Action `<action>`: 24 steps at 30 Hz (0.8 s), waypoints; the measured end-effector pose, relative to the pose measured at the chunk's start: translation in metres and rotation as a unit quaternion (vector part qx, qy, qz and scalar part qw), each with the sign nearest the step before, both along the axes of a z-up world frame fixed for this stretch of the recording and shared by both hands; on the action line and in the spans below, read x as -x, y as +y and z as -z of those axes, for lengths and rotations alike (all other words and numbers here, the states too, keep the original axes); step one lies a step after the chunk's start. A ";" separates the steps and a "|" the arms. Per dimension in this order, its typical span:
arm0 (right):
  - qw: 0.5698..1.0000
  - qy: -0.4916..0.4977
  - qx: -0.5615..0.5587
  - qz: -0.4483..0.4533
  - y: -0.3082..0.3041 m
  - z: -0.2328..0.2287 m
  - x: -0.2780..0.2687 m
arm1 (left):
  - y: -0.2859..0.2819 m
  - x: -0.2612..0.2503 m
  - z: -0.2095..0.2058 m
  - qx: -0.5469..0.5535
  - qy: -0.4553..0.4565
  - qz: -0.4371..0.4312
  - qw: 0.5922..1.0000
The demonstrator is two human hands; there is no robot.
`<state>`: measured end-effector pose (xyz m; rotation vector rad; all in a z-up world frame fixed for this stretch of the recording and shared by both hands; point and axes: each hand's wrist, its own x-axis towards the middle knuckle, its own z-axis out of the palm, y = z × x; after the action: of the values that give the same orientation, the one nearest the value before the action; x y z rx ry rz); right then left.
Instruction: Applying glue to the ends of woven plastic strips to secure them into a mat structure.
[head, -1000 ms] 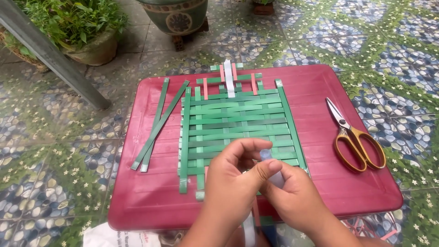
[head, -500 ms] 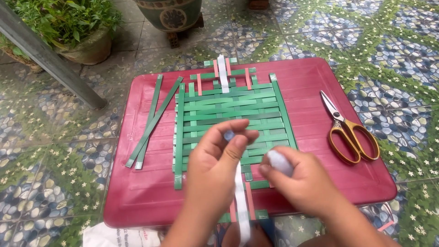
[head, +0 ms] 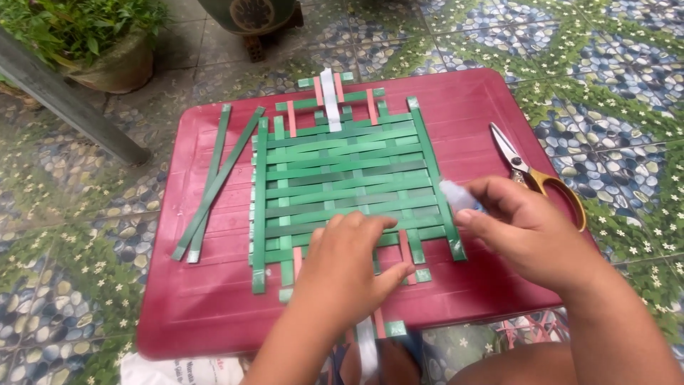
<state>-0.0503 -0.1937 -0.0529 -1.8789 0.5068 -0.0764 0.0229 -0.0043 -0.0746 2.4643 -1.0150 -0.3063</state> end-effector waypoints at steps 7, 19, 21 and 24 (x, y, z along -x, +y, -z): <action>0.992 0.067 0.109 0.007 0.001 -0.005 -0.006 | -0.010 0.003 -0.004 -0.072 0.011 0.002 0.997; 0.983 0.103 0.149 0.001 0.000 -0.001 -0.007 | -0.012 0.005 0.010 -0.016 0.006 -0.043 0.999; 0.975 0.143 0.171 0.008 0.003 -0.006 -0.008 | -0.012 0.007 0.014 0.033 -0.006 -0.048 0.998; 0.975 0.121 0.184 -0.014 -0.001 0.001 -0.008 | -0.011 0.008 0.020 0.063 -0.028 -0.056 0.996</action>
<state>-0.0424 -0.1948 -0.0541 -2.2745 0.6665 0.0855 0.0145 -0.0158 -0.0949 2.4153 -0.8854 -0.1318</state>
